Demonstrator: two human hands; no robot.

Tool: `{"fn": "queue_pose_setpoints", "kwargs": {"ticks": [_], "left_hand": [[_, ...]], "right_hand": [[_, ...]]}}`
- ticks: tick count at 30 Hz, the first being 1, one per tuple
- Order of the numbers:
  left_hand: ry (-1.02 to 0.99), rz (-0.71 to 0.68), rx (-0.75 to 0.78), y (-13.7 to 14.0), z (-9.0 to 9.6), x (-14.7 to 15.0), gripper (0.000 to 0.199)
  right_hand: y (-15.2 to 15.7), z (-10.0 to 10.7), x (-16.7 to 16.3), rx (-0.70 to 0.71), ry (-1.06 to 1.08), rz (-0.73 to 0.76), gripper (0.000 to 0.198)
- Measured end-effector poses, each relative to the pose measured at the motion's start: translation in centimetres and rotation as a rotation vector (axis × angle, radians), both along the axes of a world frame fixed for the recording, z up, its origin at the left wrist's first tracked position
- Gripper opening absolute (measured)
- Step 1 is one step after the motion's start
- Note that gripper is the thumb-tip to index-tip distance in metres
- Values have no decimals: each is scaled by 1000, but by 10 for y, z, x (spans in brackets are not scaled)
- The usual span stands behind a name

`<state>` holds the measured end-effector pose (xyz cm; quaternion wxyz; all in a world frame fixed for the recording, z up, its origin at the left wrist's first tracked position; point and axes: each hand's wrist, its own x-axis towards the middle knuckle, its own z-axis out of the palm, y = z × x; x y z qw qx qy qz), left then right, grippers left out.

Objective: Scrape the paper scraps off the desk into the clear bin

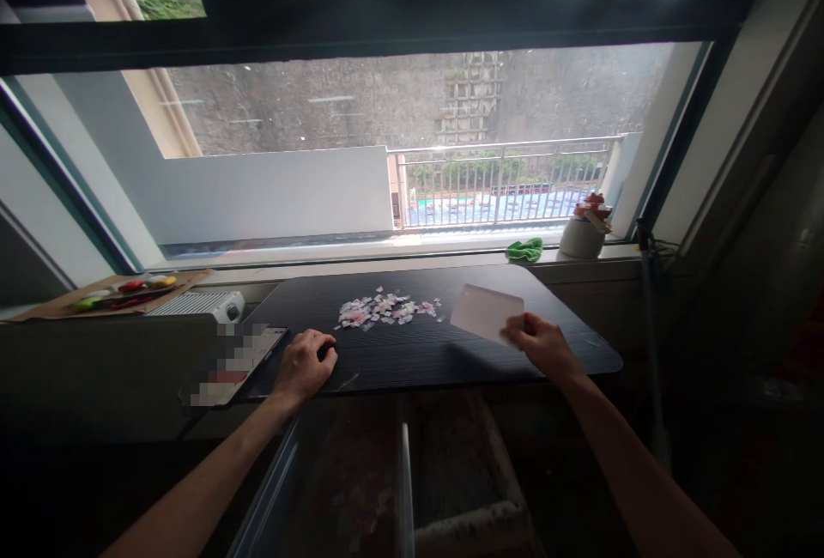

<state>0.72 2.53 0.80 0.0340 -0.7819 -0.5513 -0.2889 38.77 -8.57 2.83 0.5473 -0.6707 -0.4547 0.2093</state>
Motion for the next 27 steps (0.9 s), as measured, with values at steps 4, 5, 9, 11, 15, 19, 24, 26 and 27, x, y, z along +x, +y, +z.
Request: {"fn": "queue_pose_setpoints", "kwargs": {"ticks": [4, 5, 9, 11, 15, 19, 24, 26, 27], "left_hand": [[-4, -1, 4, 0, 0, 0, 20], [-3, -1, 1, 0, 0, 1, 20], [0, 8, -7, 0, 0, 1, 21], [-1, 6, -11, 0, 0, 2, 20], [-9, 9, -23, -2, 1, 3, 20], [-11, 15, -21, -3, 1, 4, 19], [-27, 11, -36, -4, 1, 5, 19], [-36, 11, -40, -4, 1, 6, 18], [-41, 11, -41, -4, 1, 6, 18]], "right_hand": [[23, -1, -5, -14, -210, -124, 21], [27, -1, -8, -25, -253, -147, 21], [31, -6, -23, -66, -321, -104, 21], [25, -10, -36, -66, -336, -55, 23], [12, -19, -66, -31, -288, 48, 23], [10, -25, -91, -4, -184, 199, 22], [17, -20, -115, -22, -127, 331, 24], [21, -18, -123, -31, -104, 368, 26], [22, -18, -127, -35, -81, 393, 27]]}}
